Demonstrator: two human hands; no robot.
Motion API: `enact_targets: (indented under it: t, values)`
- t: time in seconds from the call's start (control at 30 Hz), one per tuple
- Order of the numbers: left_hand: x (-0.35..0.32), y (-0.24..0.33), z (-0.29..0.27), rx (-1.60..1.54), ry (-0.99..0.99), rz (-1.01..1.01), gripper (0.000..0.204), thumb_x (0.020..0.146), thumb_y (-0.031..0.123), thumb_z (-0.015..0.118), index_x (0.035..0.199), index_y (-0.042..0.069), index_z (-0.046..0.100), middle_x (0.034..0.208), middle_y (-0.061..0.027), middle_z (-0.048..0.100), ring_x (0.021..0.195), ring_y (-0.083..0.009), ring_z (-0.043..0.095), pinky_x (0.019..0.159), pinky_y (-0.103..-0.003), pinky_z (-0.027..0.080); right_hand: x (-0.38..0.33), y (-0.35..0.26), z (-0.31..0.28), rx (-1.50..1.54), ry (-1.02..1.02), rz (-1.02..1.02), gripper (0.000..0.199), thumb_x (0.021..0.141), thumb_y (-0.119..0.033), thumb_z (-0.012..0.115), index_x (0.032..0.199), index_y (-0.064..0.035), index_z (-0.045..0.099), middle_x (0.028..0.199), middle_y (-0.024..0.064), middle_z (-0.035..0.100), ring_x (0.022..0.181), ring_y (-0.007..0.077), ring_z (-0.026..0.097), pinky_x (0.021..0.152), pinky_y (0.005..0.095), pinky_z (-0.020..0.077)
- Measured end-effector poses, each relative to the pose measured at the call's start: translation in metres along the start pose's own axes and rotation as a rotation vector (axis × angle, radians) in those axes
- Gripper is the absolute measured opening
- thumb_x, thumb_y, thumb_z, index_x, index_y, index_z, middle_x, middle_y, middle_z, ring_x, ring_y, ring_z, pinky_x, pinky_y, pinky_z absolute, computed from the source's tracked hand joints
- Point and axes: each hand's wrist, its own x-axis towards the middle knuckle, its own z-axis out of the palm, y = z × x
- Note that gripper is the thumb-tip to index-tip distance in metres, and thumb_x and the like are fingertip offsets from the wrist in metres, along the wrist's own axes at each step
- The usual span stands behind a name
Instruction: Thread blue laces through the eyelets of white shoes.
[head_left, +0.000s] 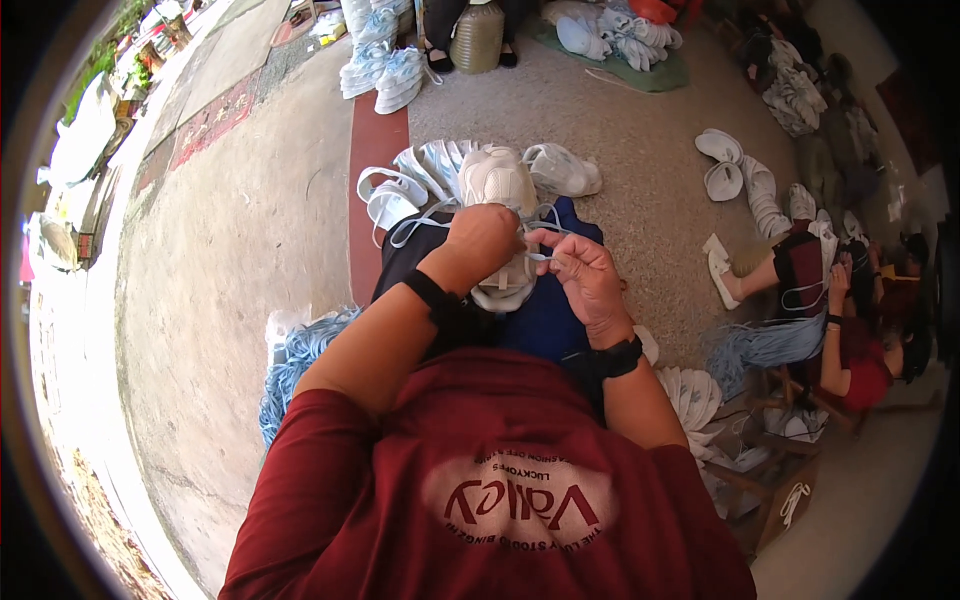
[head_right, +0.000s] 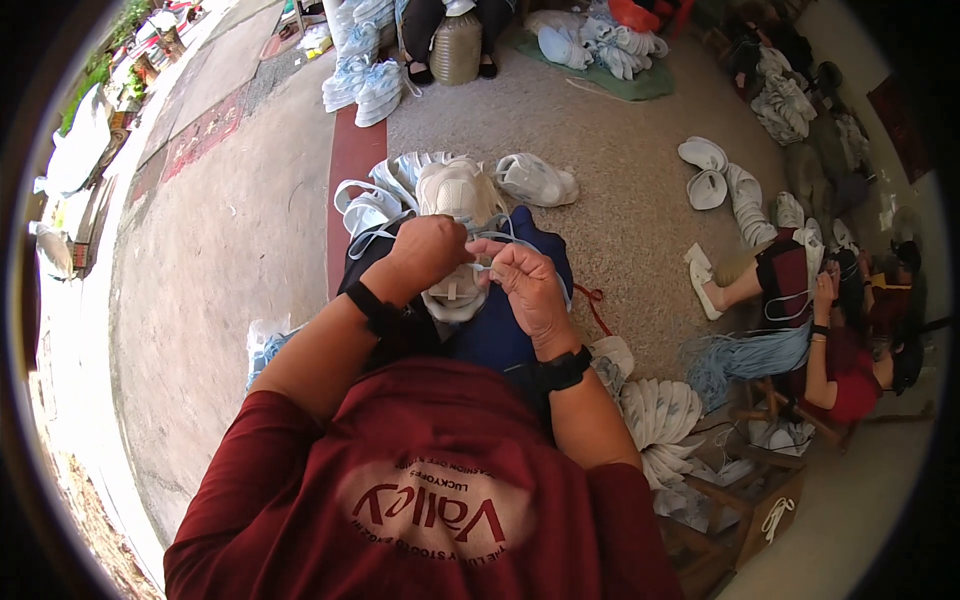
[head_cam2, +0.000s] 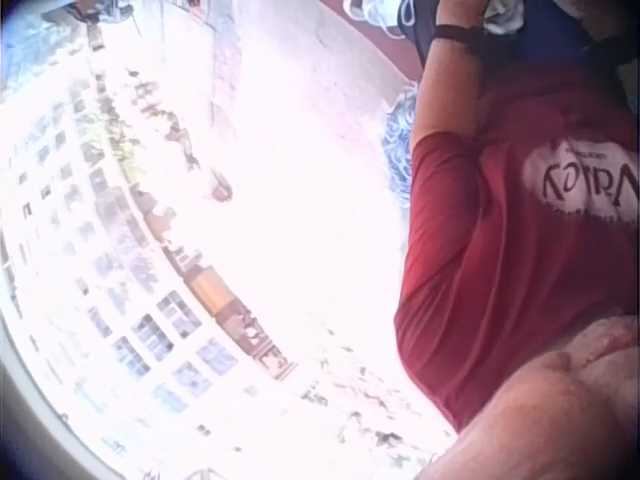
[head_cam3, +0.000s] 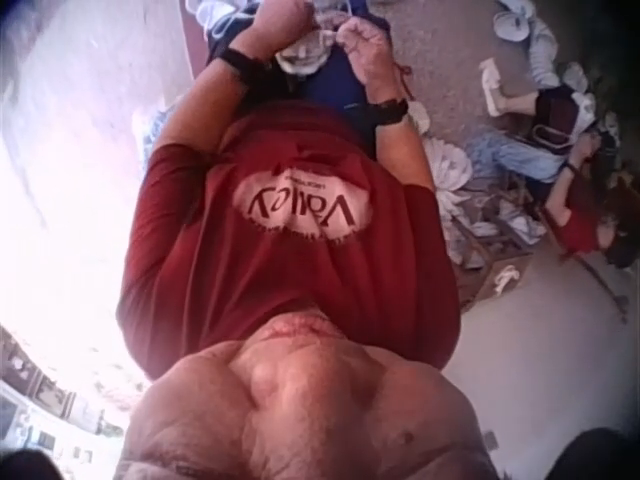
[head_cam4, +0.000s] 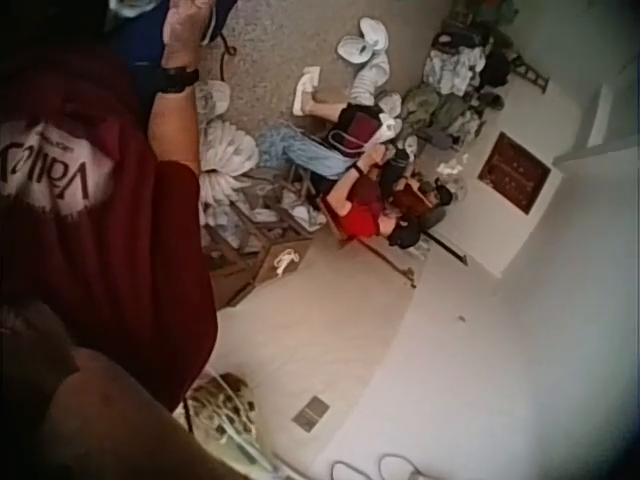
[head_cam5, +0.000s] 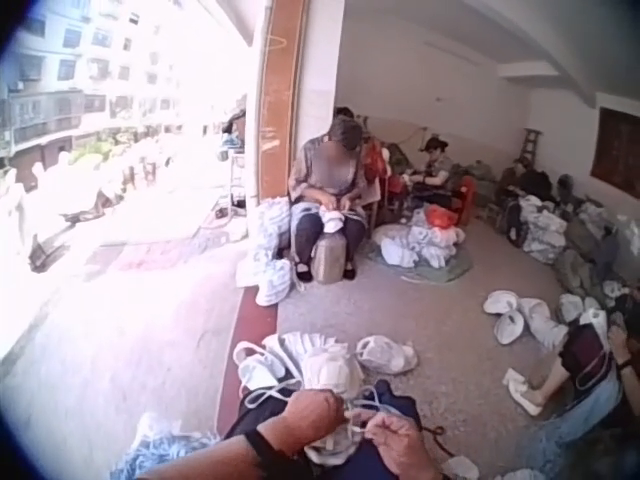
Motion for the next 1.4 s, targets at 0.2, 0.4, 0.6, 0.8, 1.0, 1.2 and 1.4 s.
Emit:
enact_targets:
  t: [0.2, 0.4, 0.6, 0.8, 1.0, 1.2, 1.4]
  values:
    - [0.000, 0.002, 0.000, 0.325, -0.165, -0.036, 0.011, 0.070, 0.010, 0.056, 0.076, 0.006, 0.064, 0.077, -0.0133, 0.064, 0.075, -0.0295, 0.064, 0.064, -0.038, 0.052, -0.015, 0.008, -0.028, 0.373, 0.192, 0.046, 0.014, 0.089, -0.010, 0.052, 0.077, -0.0043, 0.051, 0.080, 0.0112, 0.059, 0.071, 0.0169, 0.053, 0.070, 0.0282, 0.0435]
    - [-0.132, -0.121, -0.101, 0.590, -0.238, -0.563, 0.008, 0.070, 0.003, 0.055, 0.074, 0.003, 0.062, 0.081, -0.0168, 0.064, 0.077, -0.0326, 0.063, 0.065, -0.042, 0.051, -0.181, -0.028, -0.217, 0.120, 0.960, -0.173, 0.020, 0.088, -0.008, 0.050, 0.072, -0.0105, 0.038, 0.061, -0.0007, 0.036, 0.057, 0.0129, 0.038, 0.055, 0.0283, 0.0322]
    - [-0.276, -0.235, -0.105, 0.588, -0.249, -1.138, 0.019, 0.075, 0.006, 0.054, 0.091, 0.001, 0.063, 0.098, -0.0227, 0.062, 0.095, -0.0371, 0.059, 0.080, -0.042, 0.049, -0.367, -0.013, -0.331, -0.142, 1.358, 0.213, 0.007, 0.086, -0.011, 0.046, 0.079, -0.0100, 0.043, 0.065, -0.0001, 0.040, 0.057, 0.0131, 0.043, 0.051, 0.0270, 0.0321]
    - [-0.159, -0.173, -0.027, 0.188, 0.132, -0.540, 0.015, 0.069, 0.004, 0.054, 0.080, 0.002, 0.064, 0.082, -0.0194, 0.063, 0.081, -0.0353, 0.061, 0.073, -0.043, 0.049, -0.109, 0.008, -0.175, -0.967, 0.635, 0.194, 0.013, 0.077, -0.005, 0.057, 0.088, 0.0013, 0.056, 0.077, 0.0070, 0.057, 0.073, 0.0164, 0.056, 0.067, 0.0301, 0.0449]
    - [-0.035, -0.074, -0.010, -0.213, 0.083, -0.282, 0.018, 0.072, 0.013, 0.067, 0.082, -0.001, 0.063, 0.068, -0.0135, 0.062, 0.062, -0.0229, 0.061, 0.059, -0.031, 0.048, 0.030, 0.033, -0.037, -0.729, 0.400, 0.085, 0.014, 0.071, -0.002, 0.065, 0.084, 0.0027, 0.061, 0.067, 0.0074, 0.062, 0.061, 0.0113, 0.058, 0.056, 0.0248, 0.0455]
    - [-0.013, -0.065, 0.019, -0.495, 0.201, -0.246, 0.017, 0.073, 0.015, 0.066, 0.079, -0.001, 0.064, 0.066, -0.0169, 0.062, 0.063, -0.0268, 0.063, 0.060, -0.035, 0.048, 0.049, 0.046, -0.007, -0.380, 0.460, 0.192, 0.010, 0.077, -0.003, 0.061, 0.086, 0.0016, 0.062, 0.073, 0.0033, 0.062, 0.060, 0.0072, 0.053, 0.056, 0.0199, 0.0431]
    - [0.003, -0.054, 0.015, -1.182, 0.090, -0.430, 0.013, 0.076, 0.012, 0.061, 0.082, 0.000, 0.062, 0.068, -0.0133, 0.060, 0.057, -0.0189, 0.054, 0.054, -0.031, 0.045, 0.059, 0.052, -0.018, 0.026, 0.459, 0.252, 0.012, 0.082, -0.010, 0.059, 0.080, 0.0020, 0.062, 0.071, 0.0043, 0.060, 0.057, 0.0079, 0.049, 0.055, 0.0195, 0.0398]
